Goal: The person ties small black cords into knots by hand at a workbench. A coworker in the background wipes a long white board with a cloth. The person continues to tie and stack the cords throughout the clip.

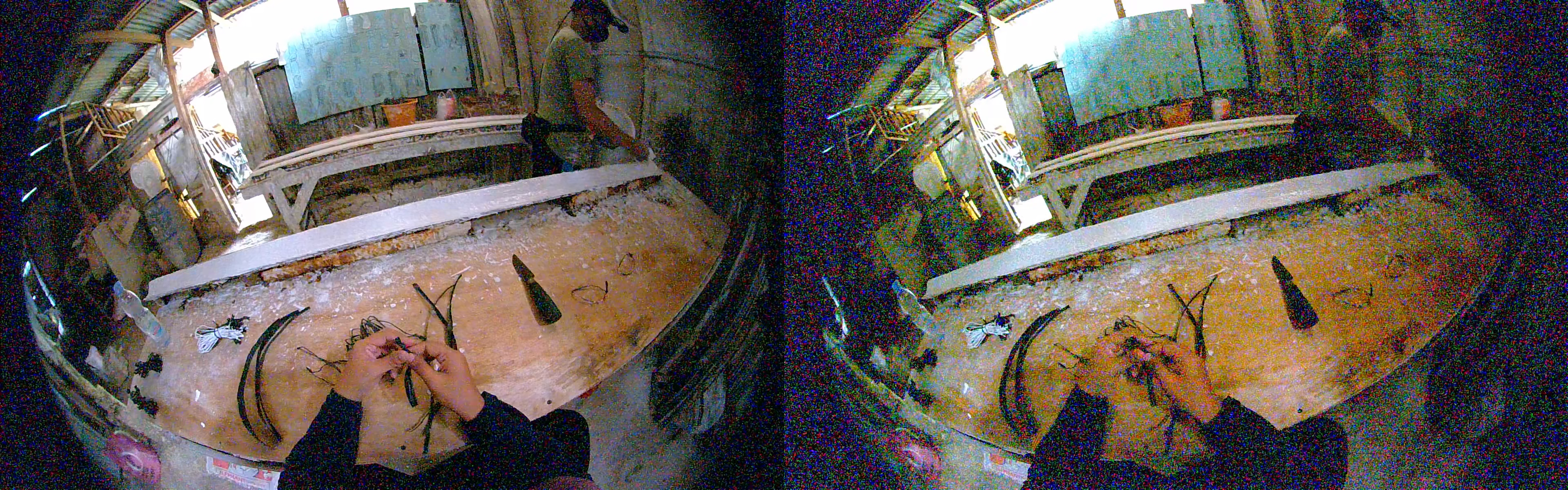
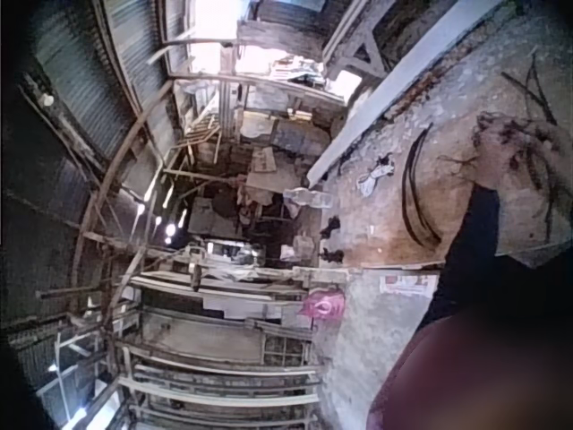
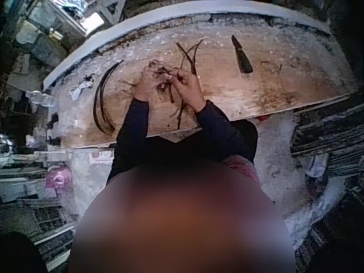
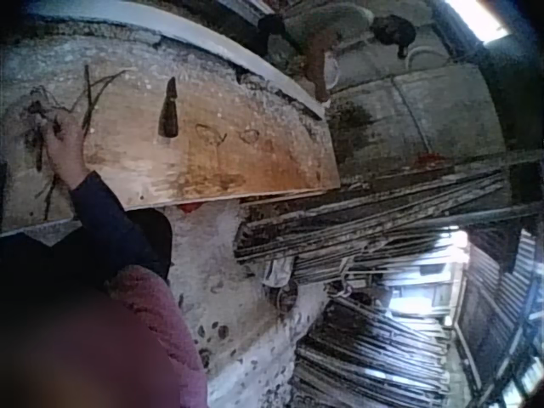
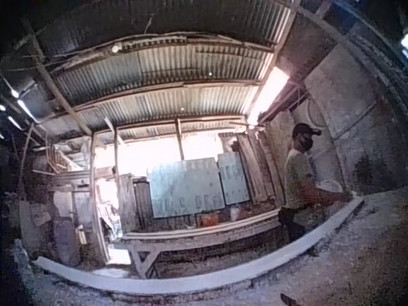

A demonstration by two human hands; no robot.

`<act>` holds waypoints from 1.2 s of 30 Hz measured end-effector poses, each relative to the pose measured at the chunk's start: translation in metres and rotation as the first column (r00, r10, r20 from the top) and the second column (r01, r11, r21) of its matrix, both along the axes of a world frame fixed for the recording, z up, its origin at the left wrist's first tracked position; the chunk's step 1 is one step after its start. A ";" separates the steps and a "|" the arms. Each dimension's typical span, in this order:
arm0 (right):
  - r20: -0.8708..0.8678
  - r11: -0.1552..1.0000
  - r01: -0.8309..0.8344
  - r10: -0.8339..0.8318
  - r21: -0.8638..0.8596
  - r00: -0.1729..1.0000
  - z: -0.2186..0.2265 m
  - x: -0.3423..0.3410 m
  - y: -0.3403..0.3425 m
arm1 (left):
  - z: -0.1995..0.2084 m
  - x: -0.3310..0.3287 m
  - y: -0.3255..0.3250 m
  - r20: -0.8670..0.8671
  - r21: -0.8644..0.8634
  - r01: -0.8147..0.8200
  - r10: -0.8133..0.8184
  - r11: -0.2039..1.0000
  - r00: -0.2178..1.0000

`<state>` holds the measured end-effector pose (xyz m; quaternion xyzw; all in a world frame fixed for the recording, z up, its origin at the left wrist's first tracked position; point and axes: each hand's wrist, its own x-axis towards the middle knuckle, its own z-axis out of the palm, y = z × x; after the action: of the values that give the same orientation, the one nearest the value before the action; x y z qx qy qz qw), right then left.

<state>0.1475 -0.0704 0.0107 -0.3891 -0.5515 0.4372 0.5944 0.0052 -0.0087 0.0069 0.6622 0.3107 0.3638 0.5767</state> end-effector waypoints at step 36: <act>0.560 0.954 0.115 -0.258 0.278 0.787 0.003 0.000 -0.001 | 0.011 0.009 -0.014 0.106 0.154 -0.284 0.270 0.946 0.957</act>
<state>0.1470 -0.0717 0.0135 -0.4872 -0.7137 0.1665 0.4749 0.0140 -0.0223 0.0175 0.6423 0.3447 0.4935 0.4745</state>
